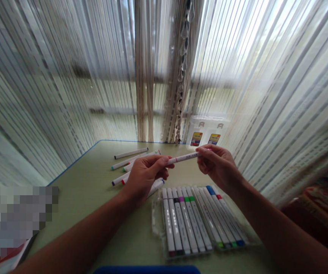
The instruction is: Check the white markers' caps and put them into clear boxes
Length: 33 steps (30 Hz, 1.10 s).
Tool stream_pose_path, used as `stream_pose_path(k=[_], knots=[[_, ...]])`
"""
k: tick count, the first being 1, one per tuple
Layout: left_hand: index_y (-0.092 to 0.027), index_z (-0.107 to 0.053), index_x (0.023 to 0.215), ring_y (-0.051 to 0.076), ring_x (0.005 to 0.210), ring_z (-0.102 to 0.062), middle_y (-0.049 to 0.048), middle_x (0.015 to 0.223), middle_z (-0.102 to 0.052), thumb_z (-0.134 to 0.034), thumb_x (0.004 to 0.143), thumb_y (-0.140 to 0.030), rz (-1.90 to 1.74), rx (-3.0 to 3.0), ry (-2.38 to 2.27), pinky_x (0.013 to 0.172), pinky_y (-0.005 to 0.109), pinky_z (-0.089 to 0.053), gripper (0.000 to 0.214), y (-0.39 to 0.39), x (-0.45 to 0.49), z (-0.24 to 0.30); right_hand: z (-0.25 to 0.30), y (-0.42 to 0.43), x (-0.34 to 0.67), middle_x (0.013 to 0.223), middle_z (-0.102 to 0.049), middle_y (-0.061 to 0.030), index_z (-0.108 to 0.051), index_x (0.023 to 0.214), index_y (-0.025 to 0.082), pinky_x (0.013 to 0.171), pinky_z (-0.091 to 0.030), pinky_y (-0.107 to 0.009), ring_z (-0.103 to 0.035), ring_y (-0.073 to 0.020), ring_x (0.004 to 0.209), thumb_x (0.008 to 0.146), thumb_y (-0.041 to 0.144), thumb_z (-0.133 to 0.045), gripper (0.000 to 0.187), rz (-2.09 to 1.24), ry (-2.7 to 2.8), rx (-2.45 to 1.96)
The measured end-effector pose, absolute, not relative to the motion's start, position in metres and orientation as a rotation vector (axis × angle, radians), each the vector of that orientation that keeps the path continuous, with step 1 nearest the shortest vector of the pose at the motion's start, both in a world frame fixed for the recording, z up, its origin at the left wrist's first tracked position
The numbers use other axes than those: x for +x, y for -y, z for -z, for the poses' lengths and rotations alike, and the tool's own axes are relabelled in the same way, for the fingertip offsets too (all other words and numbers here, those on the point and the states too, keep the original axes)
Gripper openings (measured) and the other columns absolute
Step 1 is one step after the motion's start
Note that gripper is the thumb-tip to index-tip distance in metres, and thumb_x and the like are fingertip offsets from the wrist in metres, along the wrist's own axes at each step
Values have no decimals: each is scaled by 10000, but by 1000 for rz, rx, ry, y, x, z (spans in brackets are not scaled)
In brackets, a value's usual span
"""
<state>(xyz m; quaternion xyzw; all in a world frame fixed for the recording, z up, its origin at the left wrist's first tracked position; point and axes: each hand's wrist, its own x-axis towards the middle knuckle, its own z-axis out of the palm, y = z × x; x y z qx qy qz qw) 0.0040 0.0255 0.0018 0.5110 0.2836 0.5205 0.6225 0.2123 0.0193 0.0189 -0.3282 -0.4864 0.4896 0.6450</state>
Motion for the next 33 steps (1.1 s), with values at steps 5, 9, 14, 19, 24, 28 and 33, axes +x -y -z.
stream_pose_path(k=[5,9,14,19,24,28,33], knots=[[-82,-757,925,101,583,-560,78,767,-713,-810,738,-270,-1195,1289,-708,591,245,-461,270,-25,4,-1,-17,-19,213,523,-656,-6,-714,710,156,323,-388,-152,-506,-62,350,707,281,-840,177,-1113,1111,-739],[-99,-738,919,102,578,-558,52,741,-690,-831,715,-261,-1184,1320,-694,569,238,-432,277,-26,3,-1,-17,-19,213,524,-658,-9,-723,714,155,322,-389,-149,-508,-62,351,719,275,-834,164,-1130,1132,-724],[-107,-715,854,103,570,-553,39,721,-669,-807,745,-284,-1161,1324,-702,556,240,-432,228,-27,3,1,-18,-17,210,516,-656,-11,-728,706,157,329,-400,-148,-515,-65,359,718,273,-838,161,-1154,1181,-708],[-98,-733,899,94,580,-553,59,786,-687,-770,783,-287,-1132,1312,-705,567,237,-444,225,-28,4,2,-17,-16,210,534,-671,-18,-723,708,159,331,-403,-150,-529,-71,364,728,274,-834,161,-1167,1206,-708],[-96,-718,859,100,574,-552,47,746,-660,-739,812,-320,-1155,1311,-725,544,234,-434,230,-27,4,2,-15,-16,211,543,-682,-23,-716,715,157,330,-411,-156,-542,-80,363,737,286,-828,172,-1181,1241,-718],[-96,-712,865,110,584,-568,64,774,-680,-749,805,-327,-1161,1320,-715,562,249,-456,242,-27,4,2,-15,-17,210,556,-692,-27,-709,726,154,325,-413,-162,-549,-84,360,747,289,-821,177,-1173,1251,-730],[-95,-741,917,101,574,-559,54,734,-679,-794,761,-305,-1162,1376,-727,568,239,-438,266,-27,4,3,-14,-17,210,569,-702,-36,-694,730,150,333,-434,-171,-560,-89,363,747,304,-823,202,-1173,1282,-752]])
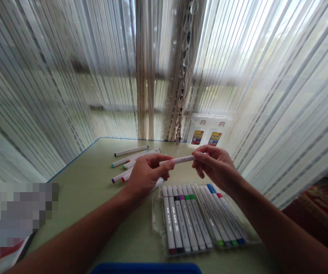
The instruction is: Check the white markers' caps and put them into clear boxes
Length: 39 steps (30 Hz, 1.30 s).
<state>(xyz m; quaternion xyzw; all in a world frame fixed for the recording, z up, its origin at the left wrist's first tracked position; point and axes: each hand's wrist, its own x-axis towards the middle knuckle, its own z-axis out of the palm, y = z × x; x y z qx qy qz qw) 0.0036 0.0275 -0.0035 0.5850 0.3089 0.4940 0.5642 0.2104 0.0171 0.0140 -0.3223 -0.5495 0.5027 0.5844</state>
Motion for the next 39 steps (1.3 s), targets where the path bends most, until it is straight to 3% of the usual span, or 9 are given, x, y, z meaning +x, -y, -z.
stream_pose_path(k=[10,19,28,34,39], knots=[[-104,-712,861,91,541,-531,12,638,-643,-799,756,-316,-1180,1426,-759,543,223,-413,253,-26,3,1,-10,-16,211,597,-708,-30,-740,816,141,359,-469,-188,-566,-88,390,745,301,-834,199,-1130,1413,-804],[-86,-754,900,94,503,-561,9,574,-652,-809,744,-307,-1138,1501,-790,512,216,-440,276,-17,6,-7,-9,-13,210,524,-656,-4,-769,779,148,388,-460,-186,-582,-100,428,633,289,-903,243,-1000,1528,-976],[-80,-685,1150,129,613,-661,92,841,-753,-696,842,-216,-1189,1403,-664,623,276,-547,336,-15,8,-4,-9,-20,212,630,-695,-32,-743,751,143,395,-450,-196,-570,-86,434,715,327,-853,218,-1162,1320,-885],[-65,-678,1132,149,618,-667,131,880,-746,-609,900,-274,-1186,1293,-556,626,304,-543,320,-16,8,-3,-10,-20,213,613,-692,-28,-731,730,150,394,-439,-187,-568,-81,426,705,317,-859,212,-1210,1273,-865],[-78,-717,1036,127,591,-629,103,821,-733,-632,882,-279,-1194,1421,-634,580,270,-522,267,-19,7,-1,-8,-20,213,621,-695,-28,-759,788,152,395,-440,-203,-566,-88,432,698,309,-864,210,-1159,1327,-893]])
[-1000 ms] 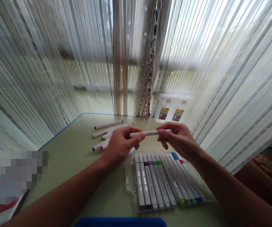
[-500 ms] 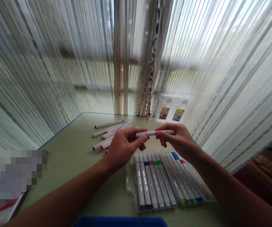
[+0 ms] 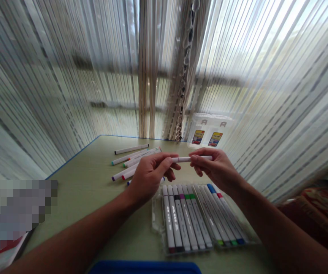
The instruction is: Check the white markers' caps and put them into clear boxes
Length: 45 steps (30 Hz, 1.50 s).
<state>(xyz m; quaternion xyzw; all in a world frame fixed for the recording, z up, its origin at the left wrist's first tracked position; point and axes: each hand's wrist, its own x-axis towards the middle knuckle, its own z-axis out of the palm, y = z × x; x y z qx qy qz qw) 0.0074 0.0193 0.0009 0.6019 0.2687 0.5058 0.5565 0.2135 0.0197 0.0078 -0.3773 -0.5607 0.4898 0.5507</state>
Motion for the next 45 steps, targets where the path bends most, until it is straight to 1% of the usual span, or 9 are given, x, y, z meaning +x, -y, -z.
stream_pose_path(k=[4,7,15,17,22,30,36,40,45], knots=[[-91,-730,978,100,558,-597,57,756,-704,-668,856,-270,-1181,1538,-732,536,227,-492,226,-20,6,-1,-4,-19,215,610,-688,-22,-786,833,157,417,-459,-220,-574,-97,447,695,290,-868,209,-1093,1422,-926],[-90,-724,950,96,558,-597,29,697,-681,-712,823,-254,-1146,1597,-768,540,210,-490,207,-19,5,-2,-3,-18,215,594,-686,-24,-794,819,163,421,-463,-219,-579,-101,449,678,283,-877,202,-1037,1480,-967],[-110,-735,978,122,556,-624,31,646,-688,-746,808,-288,-1137,1616,-759,547,228,-506,246,-18,6,2,-9,-12,209,539,-649,-2,-771,736,164,399,-428,-200,-565,-100,452,618,336,-903,248,-965,1575,-1023],[-114,-744,973,129,556,-628,39,646,-693,-736,819,-302,-1125,1639,-774,545,232,-502,244,-17,6,2,-10,-11,207,559,-661,-8,-765,723,161,420,-434,-207,-565,-102,472,623,354,-897,255,-908,1642,-1021],[-109,-764,990,144,582,-639,46,649,-693,-672,867,-294,-1080,1727,-807,567,241,-491,240,-13,8,-1,-3,-11,206,644,-698,-41,-758,731,153,511,-471,-247,-598,-130,564,720,403,-834,261,-774,1783,-1024],[-104,-751,1094,157,633,-647,39,642,-686,-526,945,-261,-1022,1862,-805,665,268,-487,312,-11,7,-3,-3,-8,204,560,-632,-11,-748,670,145,448,-352,-219,-510,-103,510,723,421,-828,292,-564,1863,-1080],[-111,-708,1148,149,662,-653,45,731,-694,-554,921,-238,-1045,1834,-723,641,251,-506,302,-7,7,-1,-8,-7,202,554,-645,-22,-755,661,146,438,-345,-206,-503,-94,498,737,447,-810,316,-657,1807,-1108],[-113,-700,1119,143,676,-653,72,830,-714,-604,905,-263,-1048,1850,-702,635,251,-526,278,-8,9,1,-11,-7,201,525,-635,-16,-735,617,146,418,-332,-195,-493,-84,469,744,458,-799,343,-785,1744,-1101],[-110,-693,1074,127,632,-642,49,747,-699,-634,906,-311,-1056,1832,-728,594,224,-517,269,-11,9,4,-11,-8,201,580,-676,-26,-741,656,147,455,-389,-197,-545,-96,513,728,415,-817,288,-854,1704,-1083]])
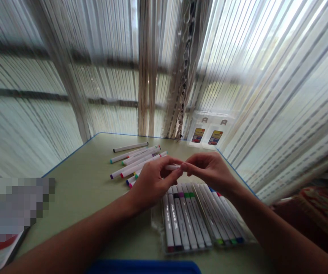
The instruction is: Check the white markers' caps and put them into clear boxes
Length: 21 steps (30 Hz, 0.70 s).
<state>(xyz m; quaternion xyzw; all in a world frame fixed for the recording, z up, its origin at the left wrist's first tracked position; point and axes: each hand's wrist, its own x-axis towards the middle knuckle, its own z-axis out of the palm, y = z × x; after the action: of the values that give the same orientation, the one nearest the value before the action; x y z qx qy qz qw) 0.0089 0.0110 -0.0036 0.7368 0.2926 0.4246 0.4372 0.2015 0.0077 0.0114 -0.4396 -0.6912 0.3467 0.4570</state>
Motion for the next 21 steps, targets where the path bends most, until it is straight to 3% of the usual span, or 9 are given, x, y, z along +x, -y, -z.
stream_pose_path(k=[5,15,18,21], knots=[[-100,-677,1038,122,602,-641,28,677,-670,-639,902,-285,-1082,1757,-754,566,206,-507,232,-11,9,2,-11,-8,203,714,-745,-57,-774,762,157,574,-488,-239,-643,-138,630,725,383,-826,235,-875,1718,-1075],[-113,-674,943,112,590,-621,18,670,-661,-709,849,-313,-1125,1689,-772,541,192,-488,223,-15,7,3,-13,-6,201,750,-757,-59,-783,808,160,592,-498,-249,-660,-149,661,725,363,-833,224,-940,1719,-1052],[-120,-683,934,110,598,-615,20,689,-664,-706,851,-327,-1123,1694,-765,544,194,-487,224,-16,6,3,-15,-5,201,713,-736,-44,-792,804,165,558,-459,-226,-614,-117,617,749,346,-817,191,-932,1721,-1051],[-115,-686,922,108,595,-616,31,714,-677,-692,858,-309,-1124,1695,-768,545,200,-488,204,-17,7,2,-14,-6,203,636,-686,-23,-789,791,155,457,-345,-200,-487,-70,506,780,354,-788,199,-983,1686,-1039]])
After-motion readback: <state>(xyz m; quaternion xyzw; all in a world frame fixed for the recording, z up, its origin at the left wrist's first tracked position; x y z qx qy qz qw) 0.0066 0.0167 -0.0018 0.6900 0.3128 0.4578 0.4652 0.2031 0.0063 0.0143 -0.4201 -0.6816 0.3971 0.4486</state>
